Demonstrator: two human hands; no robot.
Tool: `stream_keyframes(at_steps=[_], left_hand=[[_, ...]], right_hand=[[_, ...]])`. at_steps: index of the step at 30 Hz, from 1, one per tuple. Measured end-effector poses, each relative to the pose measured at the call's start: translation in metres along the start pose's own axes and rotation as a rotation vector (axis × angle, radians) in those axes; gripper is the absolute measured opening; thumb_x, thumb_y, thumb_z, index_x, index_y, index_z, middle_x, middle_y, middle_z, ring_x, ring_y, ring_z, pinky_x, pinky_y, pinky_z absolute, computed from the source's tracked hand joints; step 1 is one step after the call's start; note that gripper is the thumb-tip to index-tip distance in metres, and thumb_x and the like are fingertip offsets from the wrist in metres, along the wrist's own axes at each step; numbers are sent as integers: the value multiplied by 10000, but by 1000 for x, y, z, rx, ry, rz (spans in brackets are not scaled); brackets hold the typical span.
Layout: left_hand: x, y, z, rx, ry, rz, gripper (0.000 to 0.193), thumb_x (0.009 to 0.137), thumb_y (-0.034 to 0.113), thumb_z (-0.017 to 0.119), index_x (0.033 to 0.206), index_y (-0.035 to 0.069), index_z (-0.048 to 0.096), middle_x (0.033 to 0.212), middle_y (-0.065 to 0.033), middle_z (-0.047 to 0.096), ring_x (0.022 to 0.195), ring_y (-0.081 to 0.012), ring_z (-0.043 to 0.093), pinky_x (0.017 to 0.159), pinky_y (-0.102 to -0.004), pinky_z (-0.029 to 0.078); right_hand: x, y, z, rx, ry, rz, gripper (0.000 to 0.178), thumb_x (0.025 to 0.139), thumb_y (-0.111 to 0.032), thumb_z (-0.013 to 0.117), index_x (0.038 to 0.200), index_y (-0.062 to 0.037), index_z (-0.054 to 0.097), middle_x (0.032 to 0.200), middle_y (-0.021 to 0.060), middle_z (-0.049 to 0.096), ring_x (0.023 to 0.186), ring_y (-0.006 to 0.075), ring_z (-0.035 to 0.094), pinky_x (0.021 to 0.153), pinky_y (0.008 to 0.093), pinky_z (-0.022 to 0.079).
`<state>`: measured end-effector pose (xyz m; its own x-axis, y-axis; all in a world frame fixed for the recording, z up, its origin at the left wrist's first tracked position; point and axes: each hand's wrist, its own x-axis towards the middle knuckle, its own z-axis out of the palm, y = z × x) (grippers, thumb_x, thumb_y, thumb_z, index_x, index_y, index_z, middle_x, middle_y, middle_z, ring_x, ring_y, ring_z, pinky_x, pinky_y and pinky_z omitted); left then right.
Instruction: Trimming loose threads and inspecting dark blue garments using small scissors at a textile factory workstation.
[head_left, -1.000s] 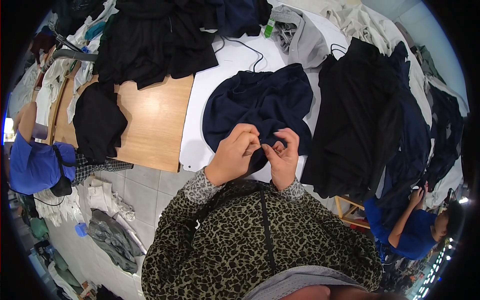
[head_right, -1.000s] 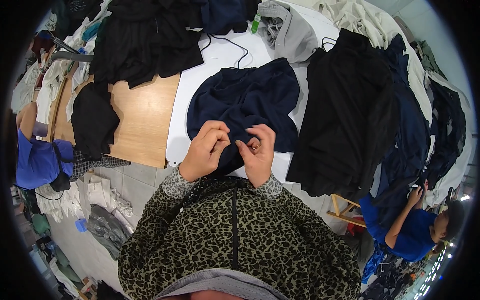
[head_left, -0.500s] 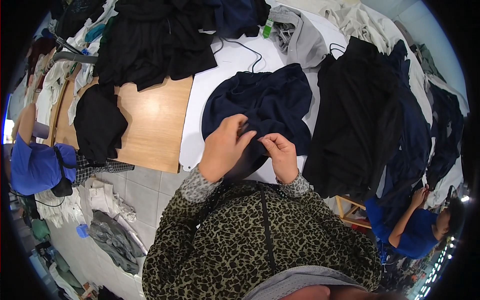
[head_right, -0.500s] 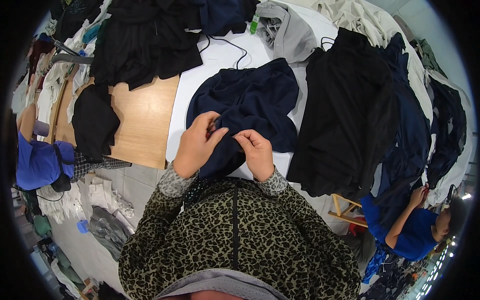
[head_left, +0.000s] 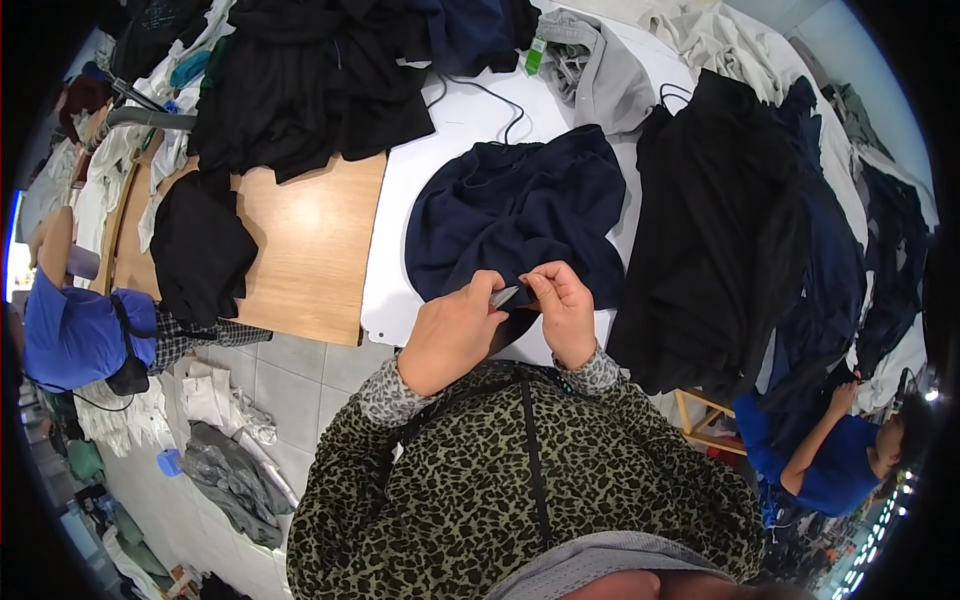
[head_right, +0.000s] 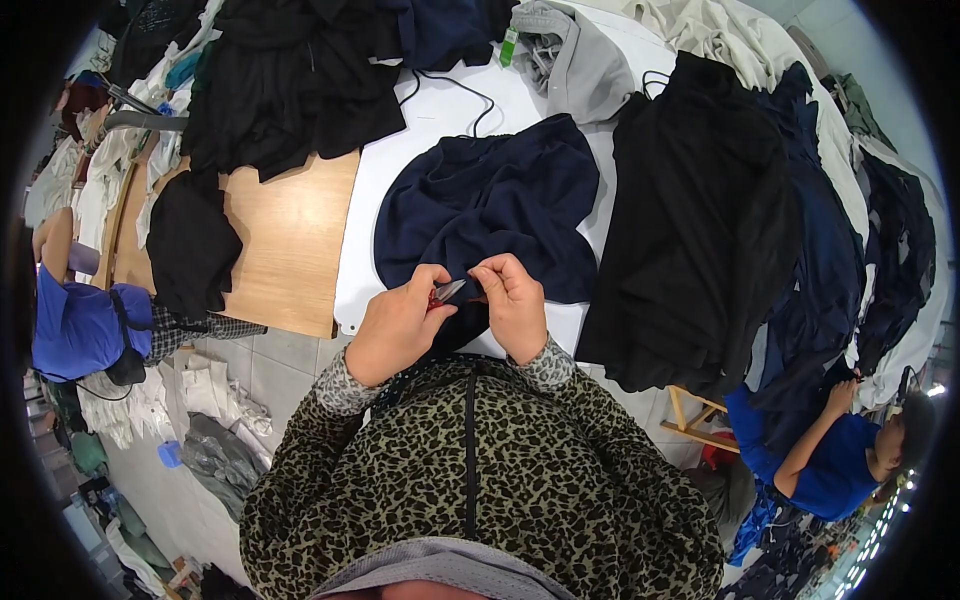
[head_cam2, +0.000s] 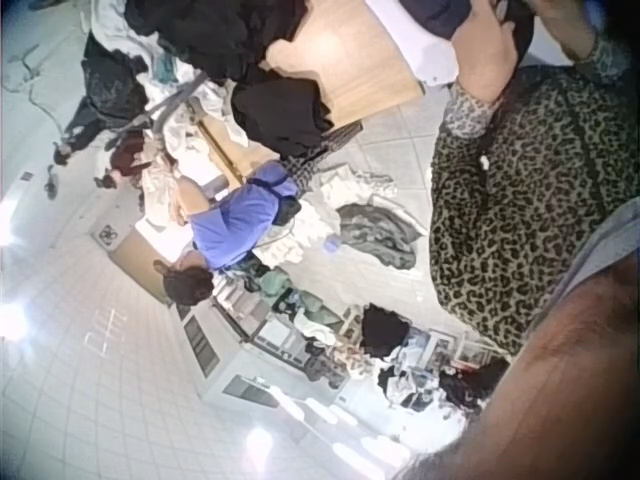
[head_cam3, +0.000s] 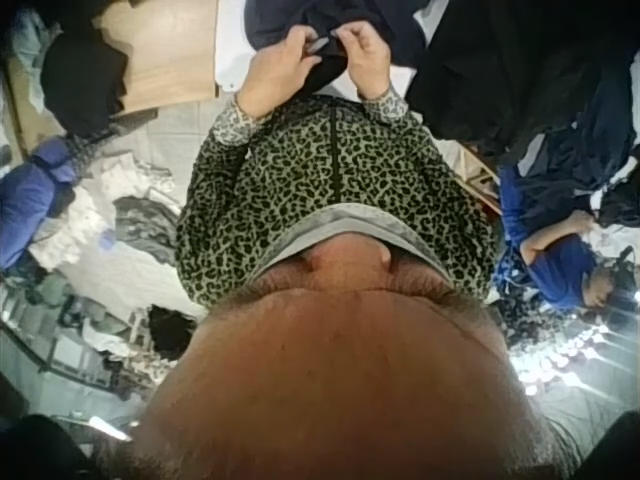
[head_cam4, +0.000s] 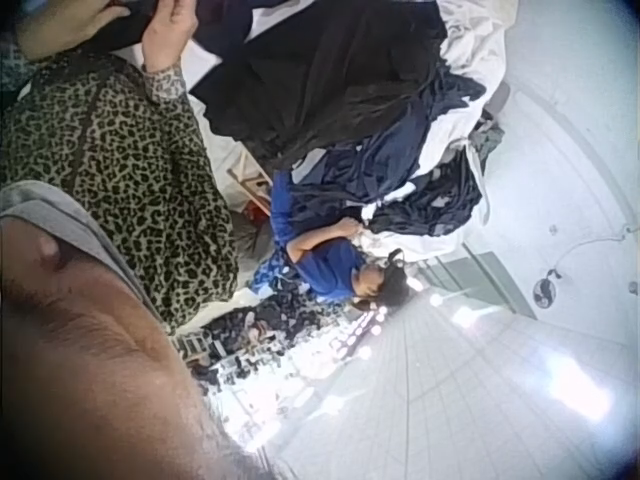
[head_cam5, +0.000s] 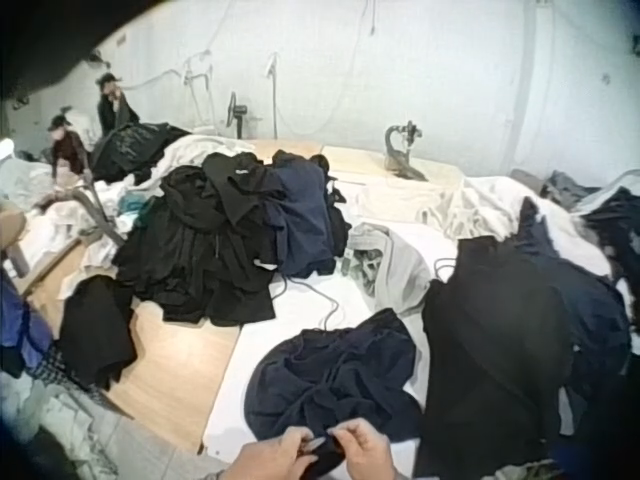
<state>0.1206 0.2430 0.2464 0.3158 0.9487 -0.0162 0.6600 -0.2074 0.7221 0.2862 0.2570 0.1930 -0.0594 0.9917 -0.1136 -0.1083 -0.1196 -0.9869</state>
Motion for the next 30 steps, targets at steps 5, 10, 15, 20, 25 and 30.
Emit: stream_keyframes(at_steps=[5,10,15,20,25,30], left_hand=[[4,1,3,26,-2,20,324,786,119,643,1014,41,426,811,-144,616,710,-323,612,564,-396,461],[5,1,5,41,-3,26,321,787,119,641,1009,41,422,808,-146,615,705,-322,611,553,-397,456],[5,-1,8,47,-1,35,312,793,118,634,1007,39,420,799,-142,615,693,-322,610,542,-398,450],[4,1,6,30,2,47,313,790,111,635,1003,36,419,797,-145,614,690,-319,610,542,-399,449],[4,4,3,57,11,55,318,782,101,637,1005,37,419,805,-148,614,693,-321,611,540,-396,449],[5,3,4,85,1,62,323,779,99,638,1007,37,418,806,-148,613,686,-325,609,537,-394,449]], right_hand=[[-1,0,0,-142,33,-79,105,905,-87,559,883,15,572,725,26,612,626,57,549,576,203,460],[-3,-1,-2,-292,-4,-136,105,914,-86,548,904,15,575,768,2,610,670,30,525,612,184,455],[-5,-6,0,-305,15,-182,81,894,-63,564,892,18,572,740,40,620,645,65,553,587,202,447],[-4,-5,-1,-314,24,-188,68,878,-47,574,886,20,567,737,79,632,642,109,592,585,220,452],[-4,-7,1,-330,27,-213,83,895,-58,568,886,24,580,707,5,601,623,32,500,565,184,413],[-5,-9,1,-349,10,-204,54,873,-31,573,882,22,563,746,87,637,649,117,602,594,225,460]])
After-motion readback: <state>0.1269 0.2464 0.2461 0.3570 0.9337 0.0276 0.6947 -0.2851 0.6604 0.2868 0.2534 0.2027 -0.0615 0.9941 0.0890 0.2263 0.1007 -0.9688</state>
